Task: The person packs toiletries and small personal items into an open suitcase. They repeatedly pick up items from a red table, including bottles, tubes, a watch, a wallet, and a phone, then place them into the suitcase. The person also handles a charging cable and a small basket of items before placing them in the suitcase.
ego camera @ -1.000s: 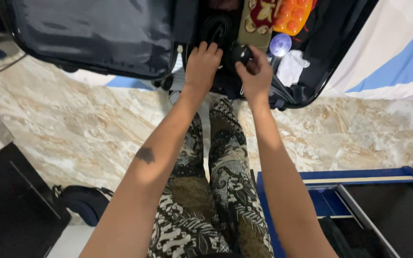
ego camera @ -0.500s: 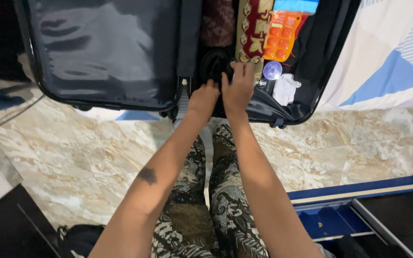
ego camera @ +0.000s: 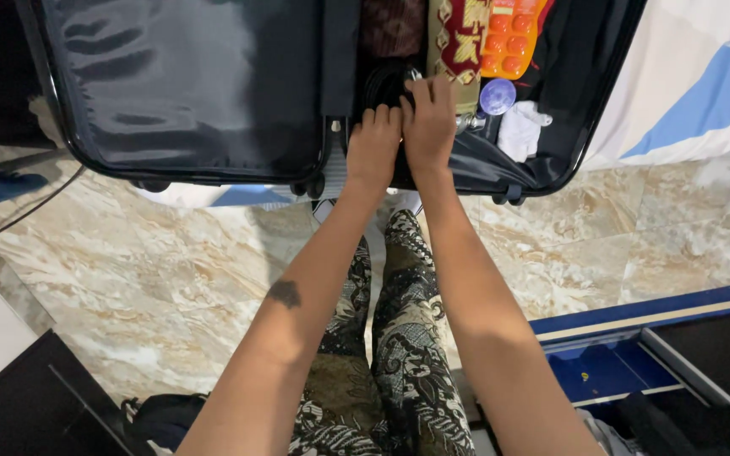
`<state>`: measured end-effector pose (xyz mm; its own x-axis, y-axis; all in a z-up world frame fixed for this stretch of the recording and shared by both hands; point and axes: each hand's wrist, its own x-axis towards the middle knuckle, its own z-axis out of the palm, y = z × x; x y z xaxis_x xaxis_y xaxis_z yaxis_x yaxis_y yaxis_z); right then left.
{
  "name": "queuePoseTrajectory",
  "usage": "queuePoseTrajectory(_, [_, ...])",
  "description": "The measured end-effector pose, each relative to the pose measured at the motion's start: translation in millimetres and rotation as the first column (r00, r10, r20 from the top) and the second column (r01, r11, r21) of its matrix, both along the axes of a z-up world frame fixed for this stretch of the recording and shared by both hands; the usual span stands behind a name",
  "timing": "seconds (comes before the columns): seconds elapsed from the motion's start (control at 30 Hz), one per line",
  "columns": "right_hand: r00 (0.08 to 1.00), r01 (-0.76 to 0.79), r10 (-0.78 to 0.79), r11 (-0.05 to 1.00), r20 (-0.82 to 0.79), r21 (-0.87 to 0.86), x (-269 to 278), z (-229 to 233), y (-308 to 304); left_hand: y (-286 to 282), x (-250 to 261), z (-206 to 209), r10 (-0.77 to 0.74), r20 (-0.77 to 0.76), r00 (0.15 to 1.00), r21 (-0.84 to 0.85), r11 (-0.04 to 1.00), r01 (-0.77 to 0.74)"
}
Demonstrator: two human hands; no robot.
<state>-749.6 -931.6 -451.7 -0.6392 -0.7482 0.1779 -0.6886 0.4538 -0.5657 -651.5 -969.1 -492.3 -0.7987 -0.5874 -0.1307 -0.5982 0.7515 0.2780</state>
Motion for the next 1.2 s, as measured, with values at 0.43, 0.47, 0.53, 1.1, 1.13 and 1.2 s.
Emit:
queuePoseTrajectory(0.43, [0.993, 0.005, -0.001, 0.999, -0.118, 0.034, 8, -10, -8, -19, 39, 78, 0.432, -0.355, 0.829, 0.769, 0.639, -0.004])
queuePoseTrajectory(0.47, [0.991, -0.005, 0.016, 0.997, -0.136, 0.079, 4, -8, -6, -17, 43, 85, 0.452, -0.342, 0.824, 0.782, 0.624, -0.018])
queuePoseTrajectory(0.53, [0.985, -0.022, 0.051, 0.985, -0.163, 0.172, -2, -6, -1, -16, 49, 95, 0.466, -0.339, 0.817, 0.788, 0.615, -0.024])
queuePoseTrajectory(1.1, [0.920, 0.142, -0.087, 0.983, 0.382, -0.118, 86, 74, 81, 32, 80, 124, 0.600, -0.299, 0.742, 0.887, 0.461, -0.015])
queuePoseTrajectory(1.13, [0.926, 0.151, -0.100, 0.982, 0.365, -0.113, 98, 93, 102, 42, 84, 128, 0.586, -0.296, 0.755, 0.894, 0.448, 0.003])
queuePoseTrajectory(1.2, [0.903, 0.242, -0.204, 0.969, 0.379, -0.055, 128, 137, 147, 65, 93, 142, 0.552, -0.308, 0.775, 0.902, 0.427, 0.054])
